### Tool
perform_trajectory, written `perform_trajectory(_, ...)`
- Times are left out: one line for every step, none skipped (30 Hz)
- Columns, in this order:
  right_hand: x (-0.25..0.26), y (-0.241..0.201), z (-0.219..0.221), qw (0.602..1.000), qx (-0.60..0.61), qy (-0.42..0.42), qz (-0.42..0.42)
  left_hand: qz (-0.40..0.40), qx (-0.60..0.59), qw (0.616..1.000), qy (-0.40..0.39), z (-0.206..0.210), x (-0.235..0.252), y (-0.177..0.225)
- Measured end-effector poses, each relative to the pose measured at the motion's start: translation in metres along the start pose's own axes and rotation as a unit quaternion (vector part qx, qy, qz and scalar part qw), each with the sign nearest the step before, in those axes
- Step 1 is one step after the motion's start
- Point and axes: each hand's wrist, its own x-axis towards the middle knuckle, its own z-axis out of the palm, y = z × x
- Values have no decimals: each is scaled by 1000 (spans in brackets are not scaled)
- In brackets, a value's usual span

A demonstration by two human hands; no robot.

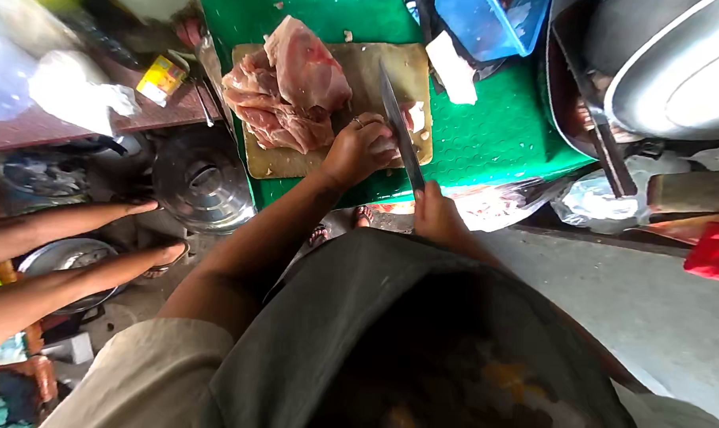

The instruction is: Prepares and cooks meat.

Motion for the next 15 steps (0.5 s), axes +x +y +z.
perform_trajectory(16, -10, -4, 1000, 6, -18, 21, 8, 2, 1000, 1, 1, 1, -2)
perform_trajectory(32, -21, -8, 999, 13, -24, 38, 18, 7, 1000, 5, 2, 2, -3)
perform_trajectory(44, -30, -10, 998, 15, -24, 51, 21, 14, 1000, 4, 2, 2, -2)
perform_trajectory(50, -34, -11, 998, 13, -22, 51, 19, 22, 1000, 0, 2, 1, -2)
perform_trajectory(47, -32, -10, 999, 12, -19, 40, 13, 27, 1000, -2, 2, 0, -1)
perform_trajectory(36, -26, -9, 1000, 13, -13, 20, 6, 28, 1000, -4, 2, 1, -1)
perform_trajectory(21, -16, -7, 1000, 10, -13, 7, -4, 25, 1000, 1, 3, 2, -1)
perform_trajectory(3, -5, -1, 1000, 7, -9, 2, -15, 18, 1000, 6, 3, 2, 0)
perform_trajectory(-14, 1, 2, 1000, 10, -14, 15, -21, 13, 1000, 10, 4, 1, 1)
perform_trajectory(-26, -2, -1, 996, 29, -56, 70, -24, 11, 1000, 9, 5, 1, 1)
perform_trajectory(-29, -5, -1, 987, 53, -86, 121, -25, 11, 1000, 5, 4, 1, 1)
perform_trajectory(-26, -9, 0, 983, 56, -97, 146, -19, 12, 1000, 6, 4, 1, 0)
perform_trajectory(-19, -10, 1, 986, 28, -91, 133, -8, 14, 1000, 10, 5, 0, -2)
perform_trajectory(-7, -10, 4, 991, 9, -81, 108, 4, 17, 1000, 11, 6, 0, -4)
perform_trajectory(9, -11, 7, 994, -3, -68, 85, 11, 22, 1000, 10, 7, 1, -5)
